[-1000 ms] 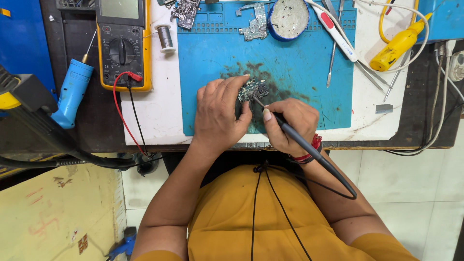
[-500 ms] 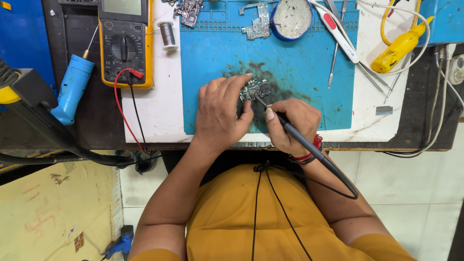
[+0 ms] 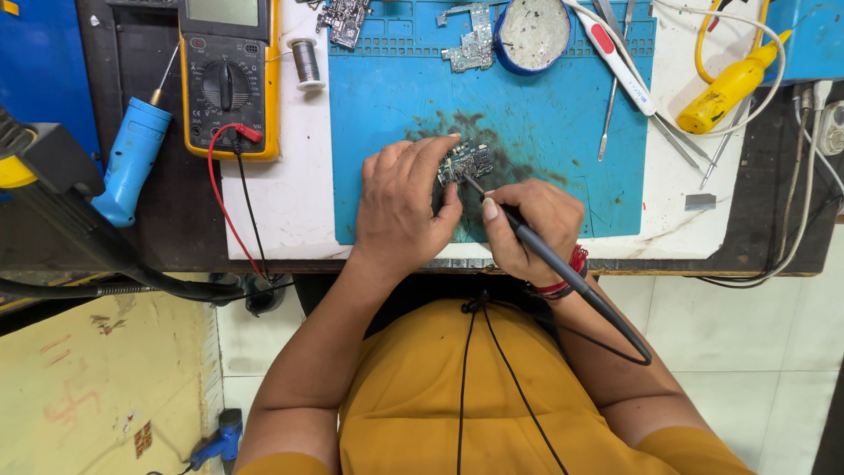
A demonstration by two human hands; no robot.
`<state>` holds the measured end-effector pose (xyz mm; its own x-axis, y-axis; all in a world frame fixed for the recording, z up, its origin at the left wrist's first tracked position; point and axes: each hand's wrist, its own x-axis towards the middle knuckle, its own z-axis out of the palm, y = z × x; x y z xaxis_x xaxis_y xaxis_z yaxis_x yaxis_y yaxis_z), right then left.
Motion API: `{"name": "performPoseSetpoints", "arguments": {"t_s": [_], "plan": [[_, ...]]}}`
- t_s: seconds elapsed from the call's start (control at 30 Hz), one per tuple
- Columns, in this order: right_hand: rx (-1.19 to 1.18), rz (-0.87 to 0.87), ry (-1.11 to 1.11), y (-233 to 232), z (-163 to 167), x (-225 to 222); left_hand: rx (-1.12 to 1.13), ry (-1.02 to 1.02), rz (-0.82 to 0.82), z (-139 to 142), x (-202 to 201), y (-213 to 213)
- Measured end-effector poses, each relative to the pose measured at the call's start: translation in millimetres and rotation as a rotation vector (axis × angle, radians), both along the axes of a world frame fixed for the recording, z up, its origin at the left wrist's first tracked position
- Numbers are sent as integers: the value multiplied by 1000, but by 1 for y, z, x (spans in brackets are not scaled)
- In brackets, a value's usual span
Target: The person solders a small circuit board on a workbench, holding the board steady with one hand while applying a soldering iron to its components. They reposition the board, use tweezers to hold or place small parts, and continue soldering different points on the board.
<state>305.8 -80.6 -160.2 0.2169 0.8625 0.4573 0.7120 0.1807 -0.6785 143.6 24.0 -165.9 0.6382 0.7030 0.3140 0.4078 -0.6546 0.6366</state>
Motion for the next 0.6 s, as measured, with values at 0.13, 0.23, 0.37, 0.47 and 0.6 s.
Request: {"name": "performPoseSetpoints", "arguments": {"t_s": [0.13,0.23,0.37,0.47,0.6], "plan": [[2,-9,8,0,0,0,-3,2,-1,0,0,0],[5,-6,-2,0,0,-1,-3,1,-3,0,0,0],[-22,-37,5,0,0,-1,-5,0,-5,0,0,0],[1,-14,-3,0,0,-1,-4,1,-6,0,0,0],[-2,-15,-6,-1,0,-1,-4,7,-4,-1,0,0]]}}
